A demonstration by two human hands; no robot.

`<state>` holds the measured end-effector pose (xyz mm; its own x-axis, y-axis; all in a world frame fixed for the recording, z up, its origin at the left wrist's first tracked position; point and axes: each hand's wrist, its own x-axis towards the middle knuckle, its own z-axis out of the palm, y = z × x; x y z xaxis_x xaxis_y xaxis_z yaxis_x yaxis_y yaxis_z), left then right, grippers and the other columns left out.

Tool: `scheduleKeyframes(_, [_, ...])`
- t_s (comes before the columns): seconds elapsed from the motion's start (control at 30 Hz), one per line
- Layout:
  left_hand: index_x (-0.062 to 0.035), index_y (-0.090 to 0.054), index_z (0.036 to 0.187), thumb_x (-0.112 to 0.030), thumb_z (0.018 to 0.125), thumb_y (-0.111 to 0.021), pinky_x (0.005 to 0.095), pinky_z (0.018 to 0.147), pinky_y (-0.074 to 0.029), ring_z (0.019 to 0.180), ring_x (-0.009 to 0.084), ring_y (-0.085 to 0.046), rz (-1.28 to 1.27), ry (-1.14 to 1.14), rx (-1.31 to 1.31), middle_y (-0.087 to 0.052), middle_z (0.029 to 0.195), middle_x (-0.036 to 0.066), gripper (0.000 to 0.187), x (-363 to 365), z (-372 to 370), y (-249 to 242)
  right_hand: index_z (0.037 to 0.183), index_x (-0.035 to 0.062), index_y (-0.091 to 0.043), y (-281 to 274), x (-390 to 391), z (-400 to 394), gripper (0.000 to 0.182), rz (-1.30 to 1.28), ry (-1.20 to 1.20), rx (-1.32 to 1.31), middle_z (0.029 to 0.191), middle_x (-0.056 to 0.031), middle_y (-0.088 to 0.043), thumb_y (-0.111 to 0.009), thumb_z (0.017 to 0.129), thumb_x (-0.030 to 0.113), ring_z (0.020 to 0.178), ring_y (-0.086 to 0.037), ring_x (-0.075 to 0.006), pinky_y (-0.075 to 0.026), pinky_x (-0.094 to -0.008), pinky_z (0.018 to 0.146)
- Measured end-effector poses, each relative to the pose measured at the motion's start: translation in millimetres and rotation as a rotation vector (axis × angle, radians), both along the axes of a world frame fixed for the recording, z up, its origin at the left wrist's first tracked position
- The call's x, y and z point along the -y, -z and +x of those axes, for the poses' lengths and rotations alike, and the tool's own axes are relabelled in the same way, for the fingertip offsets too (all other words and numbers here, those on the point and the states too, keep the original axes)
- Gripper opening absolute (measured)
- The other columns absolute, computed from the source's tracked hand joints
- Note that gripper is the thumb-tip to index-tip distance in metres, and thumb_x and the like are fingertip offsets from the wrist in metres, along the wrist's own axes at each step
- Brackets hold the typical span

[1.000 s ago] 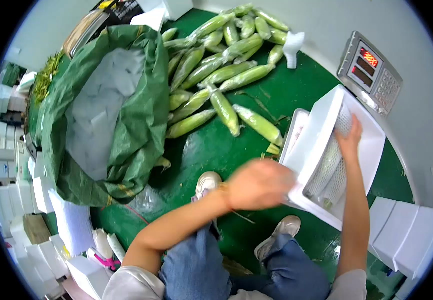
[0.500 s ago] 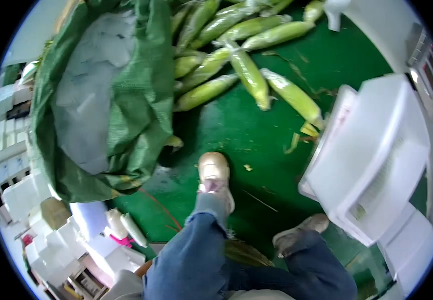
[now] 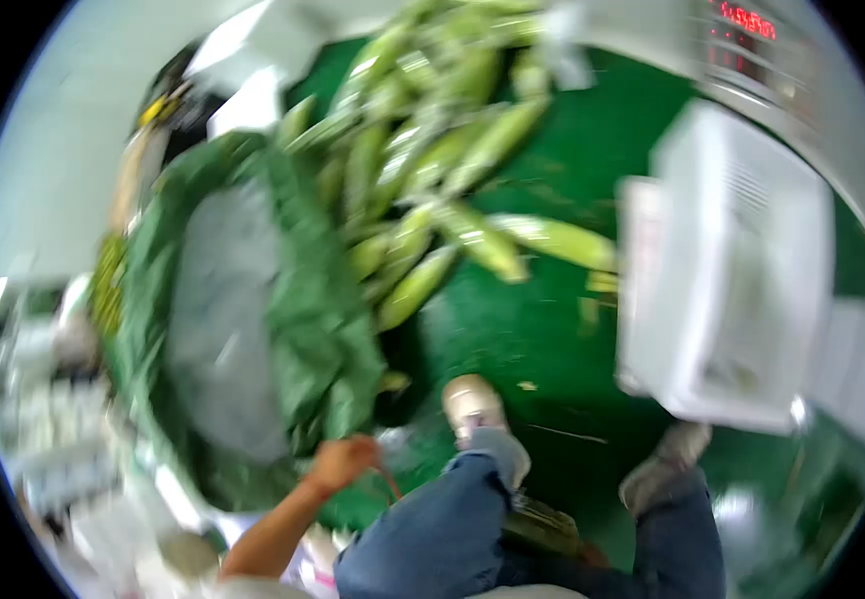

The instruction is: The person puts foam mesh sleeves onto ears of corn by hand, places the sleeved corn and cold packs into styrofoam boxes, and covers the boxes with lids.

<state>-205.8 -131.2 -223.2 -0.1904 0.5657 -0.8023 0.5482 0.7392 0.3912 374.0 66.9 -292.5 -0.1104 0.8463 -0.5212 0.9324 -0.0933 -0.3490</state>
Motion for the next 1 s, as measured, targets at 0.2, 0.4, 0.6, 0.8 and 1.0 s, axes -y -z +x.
scheduleKeyframes(0.2, [-0.0013,-0.056,0.111,-0.013,0.086,-0.058,0.0325,0.084,-0.047,0.095,0.0249,-0.056,1.008,-0.013,-0.952,-0.057,0.101,0.016,0.028,-124.3,-50.9,-59.7,0.105,0.0026,-0.062,-38.6,133.3,-9.3,0.028,0.091,0.298,-0.042,0.097,-0.0127,-0.066,-0.047,0.095,0.025,0.090,-0.062,-0.0239,-0.048,-0.0370,0.079])
scheduleKeyframes(0.4, [0.0004,-0.052,0.117,-0.022,0.088,-0.055,0.0339,0.089,-0.045,0.102,0.0251,-0.054,1.105,0.376,-0.309,-0.054,0.110,0.016,0.036,-211.3,127.8,-105.6,0.095,0.0010,-0.062,-135.8,87.6,34.0,0.024,0.568,0.841,-0.582,0.079,-0.0049,-0.063,-0.053,0.094,0.023,0.070,-0.060,-0.0104,-0.049,-0.0259,0.068])
scheduleKeyframes(0.6, [0.0022,-0.048,0.123,-0.031,0.091,-0.051,0.0353,0.093,-0.043,0.110,0.0252,-0.051,1.189,0.195,-0.221,-0.051,0.119,0.017,0.046,-220.1,69.6,-148.2,0.104,0.0014,-0.058,-329.3,69.3,-52.5,0.015,1.290,0.614,-1.048,0.087,-0.0076,-0.061,-0.049,0.094,0.009,0.080,-0.059,-0.0139,-0.049,-0.0280,0.069])
scheduleKeyframes(0.8, [0.0040,-0.044,0.129,-0.040,0.093,-0.048,0.0367,0.098,-0.041,0.117,0.0254,-0.049,1.116,-0.247,0.029,-0.048,0.128,0.017,0.057,-225.1,-2.3,-200.3,0.108,0.0070,-0.057,-266.2,-4.7,-229.6,0.019,0.705,-0.091,-1.211,0.083,-0.0069,-0.061,-0.056,0.092,0.018,0.069,-0.060,-0.0133,-0.046,-0.0274,0.058])
scheduleKeyframes(1.0, [0.0003,-0.056,0.117,-0.023,0.088,-0.059,0.0357,0.088,-0.047,0.096,0.0263,-0.059,0.570,-0.121,0.855,-0.059,0.107,0.010,0.037,-247.6,53.6,-87.4,0.124,0.0157,-0.047,-186.0,-35.6,-312.8,0.043,-0.537,0.555,-1.651,0.078,-0.0019,-0.056,-0.055,0.091,0.041,0.061,-0.055,-0.0119,-0.043,-0.0253,0.050])
